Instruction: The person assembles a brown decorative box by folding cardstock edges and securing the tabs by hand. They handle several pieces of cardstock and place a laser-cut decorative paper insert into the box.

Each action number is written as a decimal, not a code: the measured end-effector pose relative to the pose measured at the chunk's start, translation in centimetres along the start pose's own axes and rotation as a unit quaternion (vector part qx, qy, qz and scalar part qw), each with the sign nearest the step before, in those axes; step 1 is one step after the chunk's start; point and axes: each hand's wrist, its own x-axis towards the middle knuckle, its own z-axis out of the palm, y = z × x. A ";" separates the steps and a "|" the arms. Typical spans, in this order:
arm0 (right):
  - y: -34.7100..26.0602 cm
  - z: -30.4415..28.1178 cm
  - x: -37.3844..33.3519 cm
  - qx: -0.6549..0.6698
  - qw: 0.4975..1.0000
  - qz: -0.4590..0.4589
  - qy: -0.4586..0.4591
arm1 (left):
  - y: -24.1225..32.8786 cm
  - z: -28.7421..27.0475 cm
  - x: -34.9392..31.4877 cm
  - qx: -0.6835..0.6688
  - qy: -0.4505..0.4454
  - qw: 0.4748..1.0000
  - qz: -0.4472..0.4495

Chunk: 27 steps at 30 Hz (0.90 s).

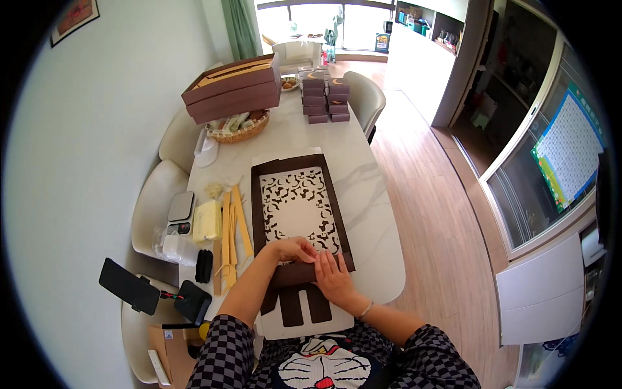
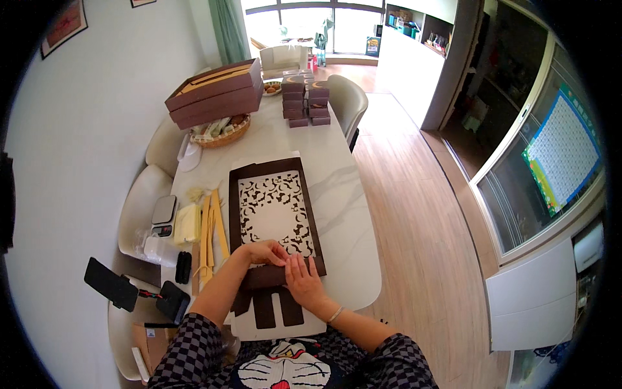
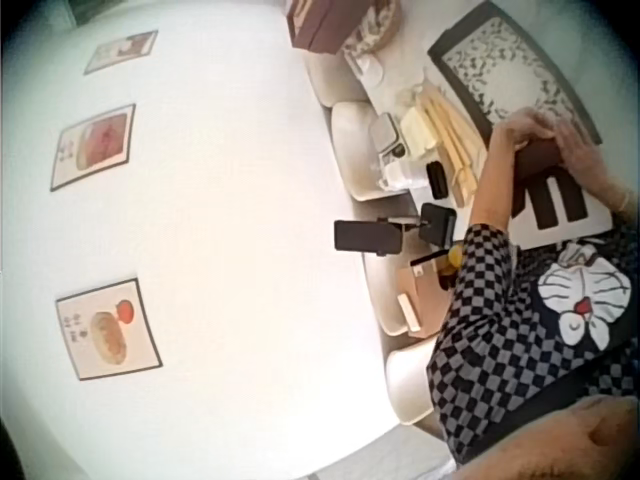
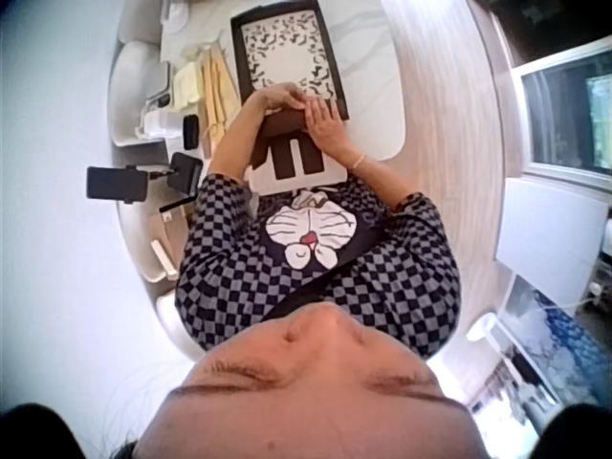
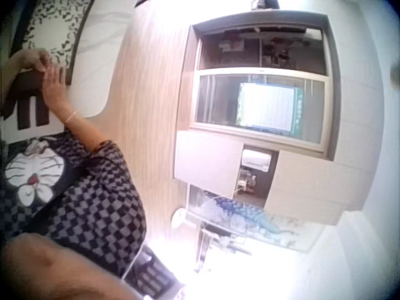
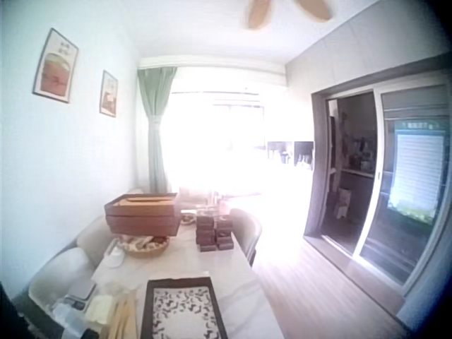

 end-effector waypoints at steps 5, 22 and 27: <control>0.2 -0.2 0.0 -0.008 1.000 0.001 -0.002 | 0.5 1.0 0.2 -0.019 -0.002 0.998 -0.060; 0.3 -0.3 -0.2 -0.019 1.000 -0.001 0.021 | -0.2 0.6 1.7 0.064 -0.088 0.990 -0.095; 0.3 -0.2 -0.1 -0.018 0.999 -0.005 0.030 | -1.0 0.0 1.8 0.061 -0.105 0.991 -0.064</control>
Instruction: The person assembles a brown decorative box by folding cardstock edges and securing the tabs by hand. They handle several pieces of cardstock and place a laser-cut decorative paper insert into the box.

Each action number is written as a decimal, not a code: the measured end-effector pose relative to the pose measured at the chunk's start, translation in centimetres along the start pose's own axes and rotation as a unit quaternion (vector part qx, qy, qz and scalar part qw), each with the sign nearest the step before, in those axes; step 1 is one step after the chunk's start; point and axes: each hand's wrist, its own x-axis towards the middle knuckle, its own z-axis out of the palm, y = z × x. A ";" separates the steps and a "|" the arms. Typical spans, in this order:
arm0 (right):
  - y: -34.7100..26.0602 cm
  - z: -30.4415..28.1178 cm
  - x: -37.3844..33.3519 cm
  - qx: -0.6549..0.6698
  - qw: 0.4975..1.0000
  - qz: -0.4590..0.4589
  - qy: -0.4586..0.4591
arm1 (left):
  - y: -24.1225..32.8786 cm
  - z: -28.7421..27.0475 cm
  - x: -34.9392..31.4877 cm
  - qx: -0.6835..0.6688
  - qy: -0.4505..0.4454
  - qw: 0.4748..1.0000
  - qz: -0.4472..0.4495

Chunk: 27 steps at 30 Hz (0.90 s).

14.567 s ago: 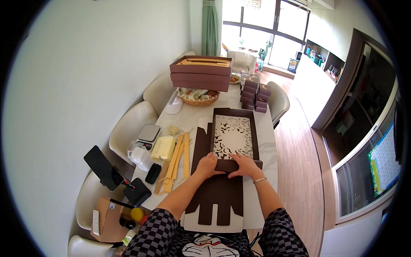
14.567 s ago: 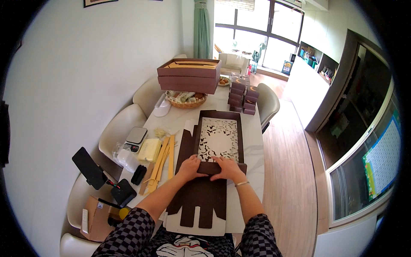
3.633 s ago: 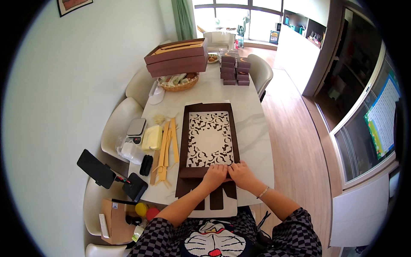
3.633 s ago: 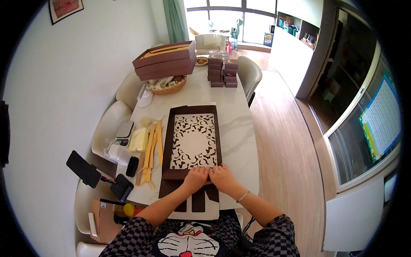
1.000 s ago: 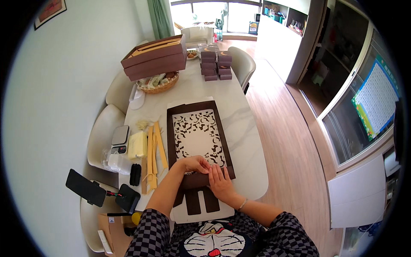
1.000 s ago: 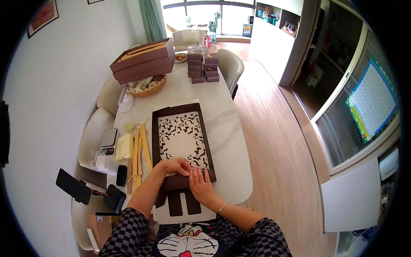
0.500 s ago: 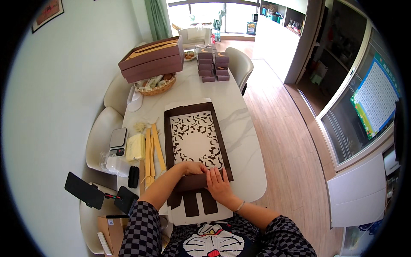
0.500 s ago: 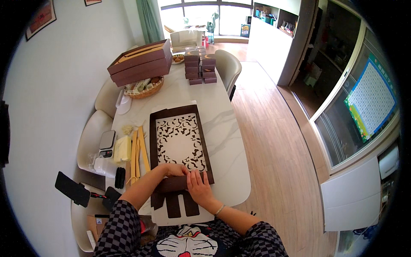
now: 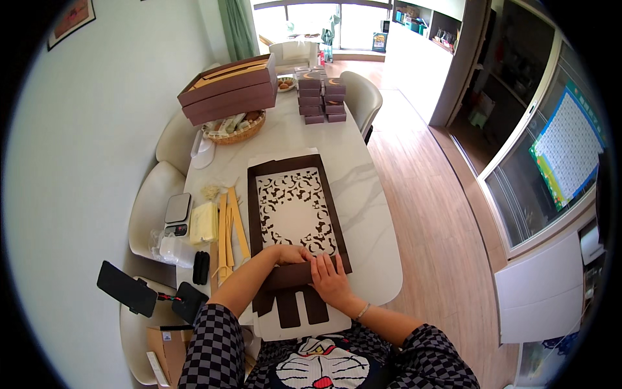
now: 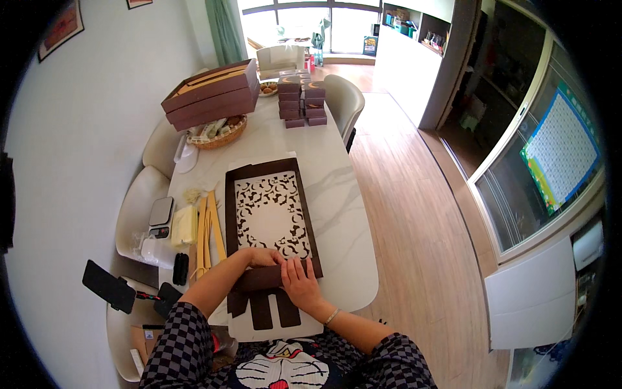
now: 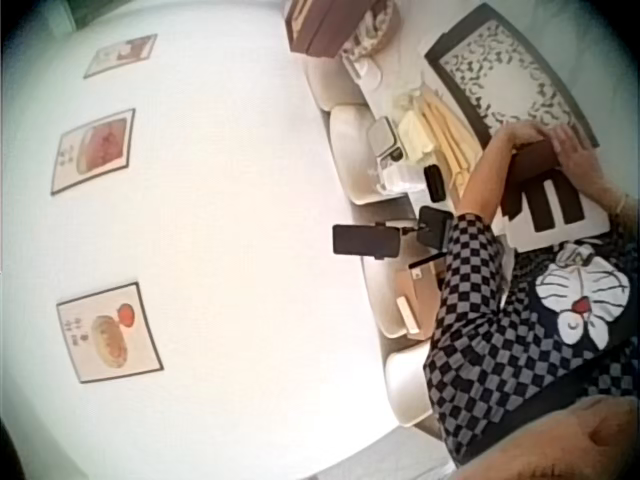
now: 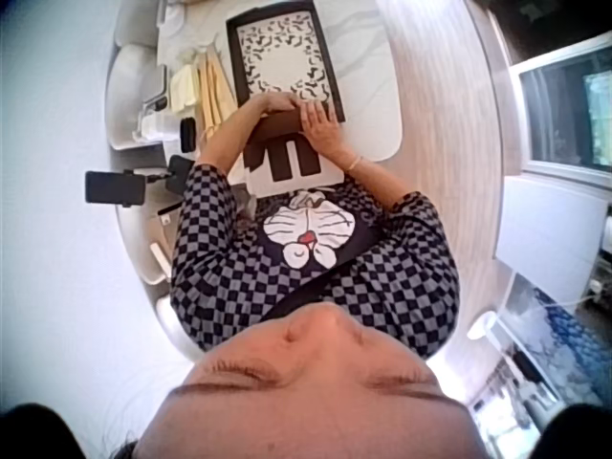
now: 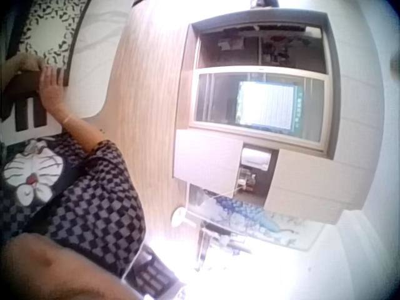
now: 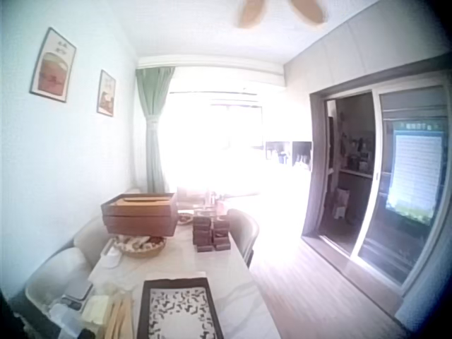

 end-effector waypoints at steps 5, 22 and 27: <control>0.1 -0.1 -0.1 0.005 1.000 0.001 0.007 | 0.6 0.3 -0.5 -0.054 -0.058 0.997 -0.012; 0.2 -0.6 -0.4 0.007 1.000 -0.004 0.011 | 1.3 2.5 -1.0 0.175 0.074 0.979 0.077; 0.2 -0.3 -0.6 0.026 0.999 -0.010 0.023 | 1.4 2.8 -1.5 0.212 0.070 0.965 0.134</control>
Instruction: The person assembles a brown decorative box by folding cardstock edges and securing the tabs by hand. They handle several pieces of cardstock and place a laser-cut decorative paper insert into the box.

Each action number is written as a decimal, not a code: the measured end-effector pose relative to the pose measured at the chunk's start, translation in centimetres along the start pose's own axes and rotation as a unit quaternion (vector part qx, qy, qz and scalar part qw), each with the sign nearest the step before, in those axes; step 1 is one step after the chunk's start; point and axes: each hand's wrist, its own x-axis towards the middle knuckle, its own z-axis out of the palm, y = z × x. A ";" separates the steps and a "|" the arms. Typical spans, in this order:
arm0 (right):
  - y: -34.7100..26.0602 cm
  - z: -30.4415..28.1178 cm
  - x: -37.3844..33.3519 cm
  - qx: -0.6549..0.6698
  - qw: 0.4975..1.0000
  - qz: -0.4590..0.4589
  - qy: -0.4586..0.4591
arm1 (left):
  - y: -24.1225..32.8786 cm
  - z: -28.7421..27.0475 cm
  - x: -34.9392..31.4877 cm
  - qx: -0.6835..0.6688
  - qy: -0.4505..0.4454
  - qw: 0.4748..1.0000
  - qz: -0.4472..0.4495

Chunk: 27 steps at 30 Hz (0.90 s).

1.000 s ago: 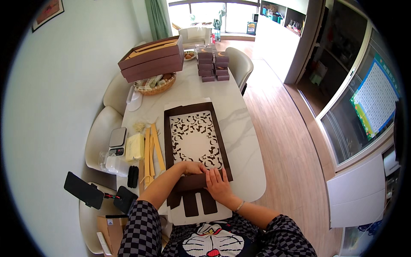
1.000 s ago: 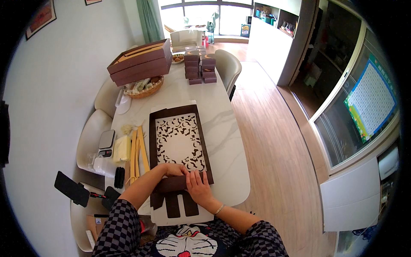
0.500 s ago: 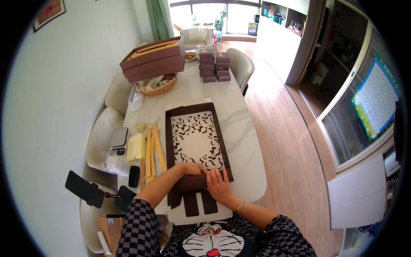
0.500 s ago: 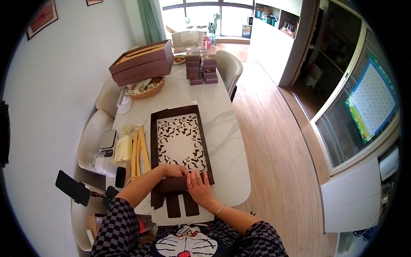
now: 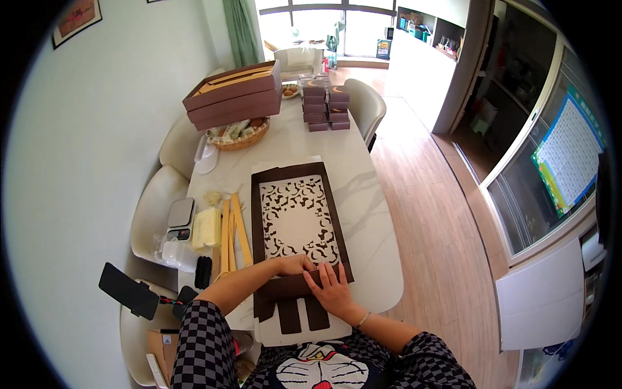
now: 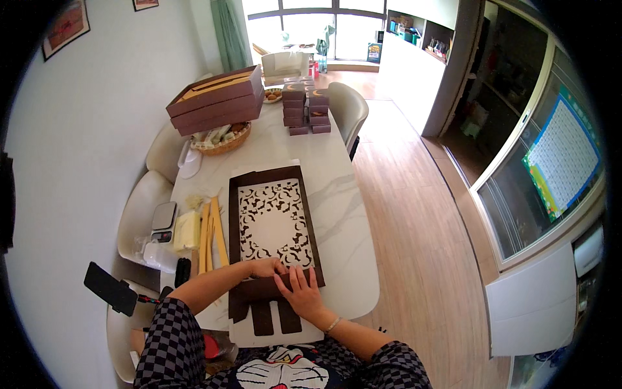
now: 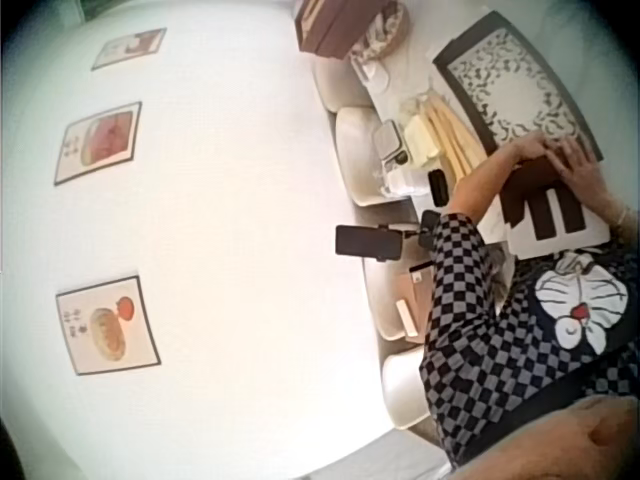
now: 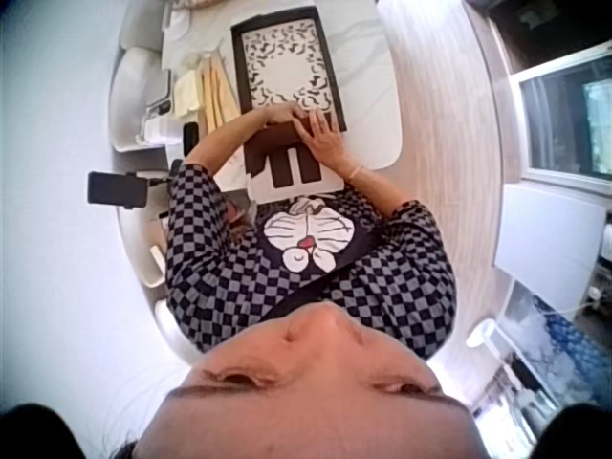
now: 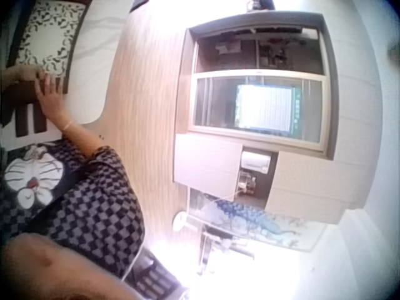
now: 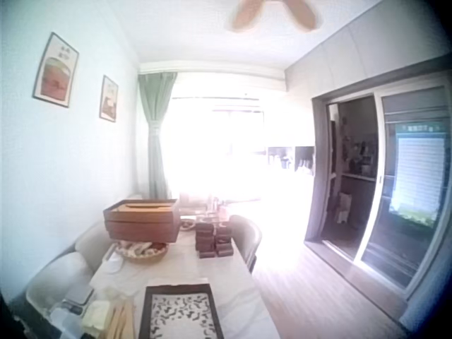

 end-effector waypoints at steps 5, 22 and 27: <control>-0.1 0.3 -0.4 0.007 1.000 -0.007 0.016 | -0.6 1.1 -0.4 -0.011 0.039 0.999 0.034; 1.1 0.2 0.5 -0.007 1.000 -0.025 0.001 | -0.4 -1.2 -1.7 0.086 0.033 0.995 -0.035; 1.5 0.1 0.9 -0.002 0.999 -0.029 -0.017 | 5.6 -1.8 -5.2 -0.117 0.163 0.973 -0.113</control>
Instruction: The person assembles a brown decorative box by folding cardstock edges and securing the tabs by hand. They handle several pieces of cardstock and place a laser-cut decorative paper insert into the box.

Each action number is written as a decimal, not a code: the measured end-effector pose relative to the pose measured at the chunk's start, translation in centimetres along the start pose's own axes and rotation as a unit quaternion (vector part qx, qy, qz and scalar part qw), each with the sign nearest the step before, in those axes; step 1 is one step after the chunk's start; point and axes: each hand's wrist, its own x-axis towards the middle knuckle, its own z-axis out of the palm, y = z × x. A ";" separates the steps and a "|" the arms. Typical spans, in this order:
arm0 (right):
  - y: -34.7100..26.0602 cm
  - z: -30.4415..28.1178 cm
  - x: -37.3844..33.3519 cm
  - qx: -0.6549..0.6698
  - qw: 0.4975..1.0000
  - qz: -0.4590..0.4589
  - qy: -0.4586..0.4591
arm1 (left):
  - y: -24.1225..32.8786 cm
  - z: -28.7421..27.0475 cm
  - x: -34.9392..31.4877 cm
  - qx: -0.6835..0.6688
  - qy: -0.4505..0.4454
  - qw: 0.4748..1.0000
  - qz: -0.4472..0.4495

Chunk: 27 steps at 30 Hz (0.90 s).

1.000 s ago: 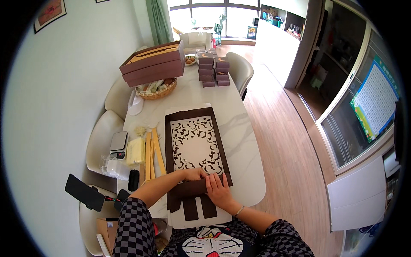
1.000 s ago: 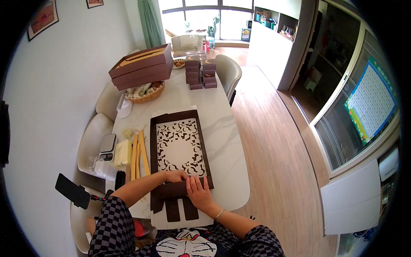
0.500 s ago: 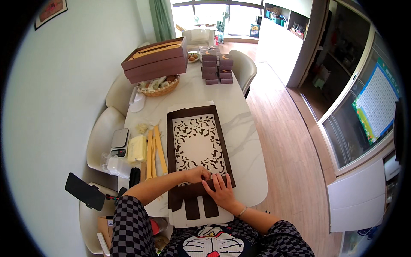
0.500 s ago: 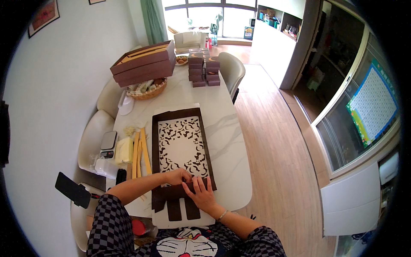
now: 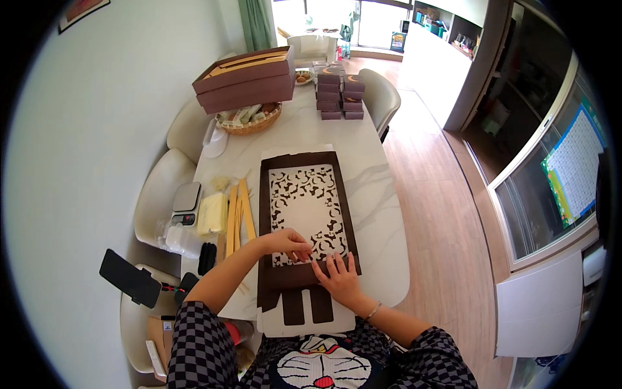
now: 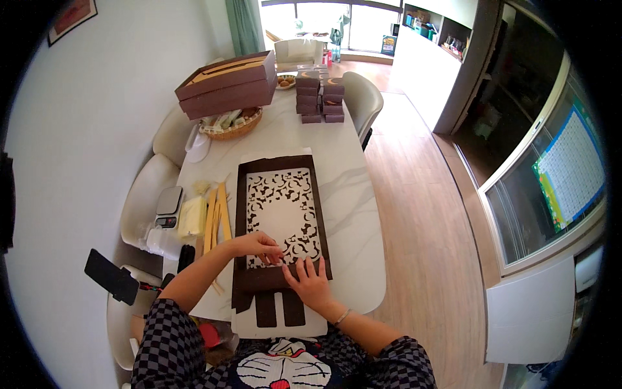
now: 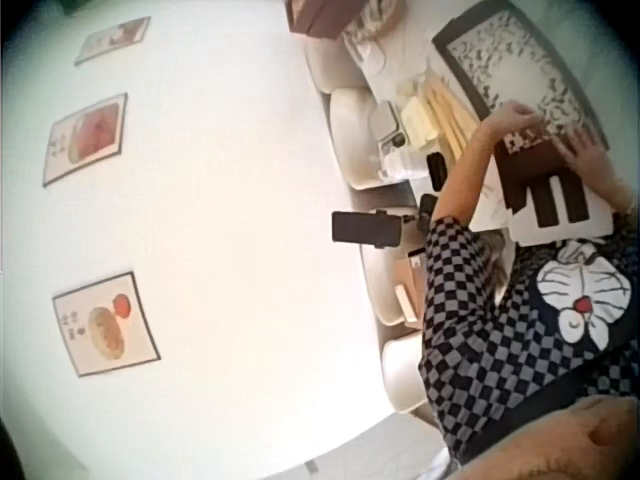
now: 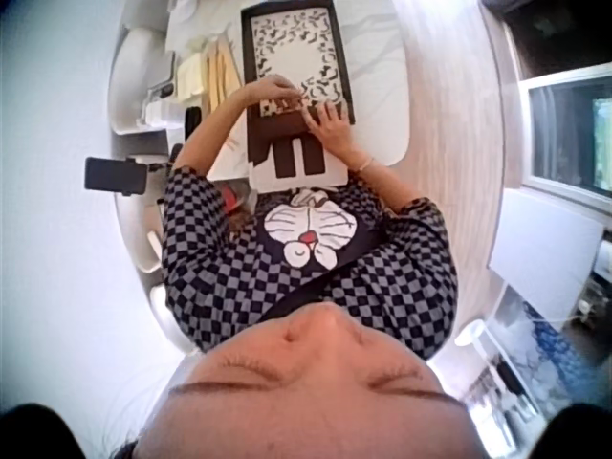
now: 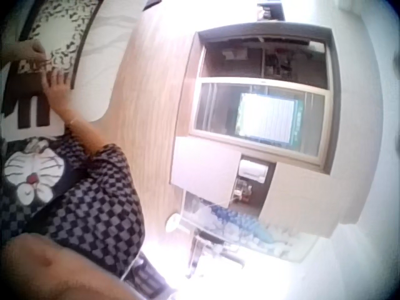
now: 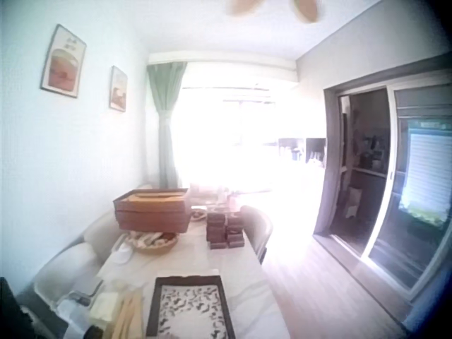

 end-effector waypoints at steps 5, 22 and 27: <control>0.1 -0.3 0.1 -0.003 1.000 -0.011 -0.023 | -2.6 -0.5 -3.3 0.250 -0.009 0.968 0.027; -0.5 1.1 1.6 0.073 0.996 -0.040 -0.016 | -6.8 1.4 -1.2 0.331 0.138 0.927 0.108; 0.0 0.8 1.8 0.070 0.996 -0.048 -0.039 | -4.7 7.6 -5.4 0.546 0.282 0.765 0.192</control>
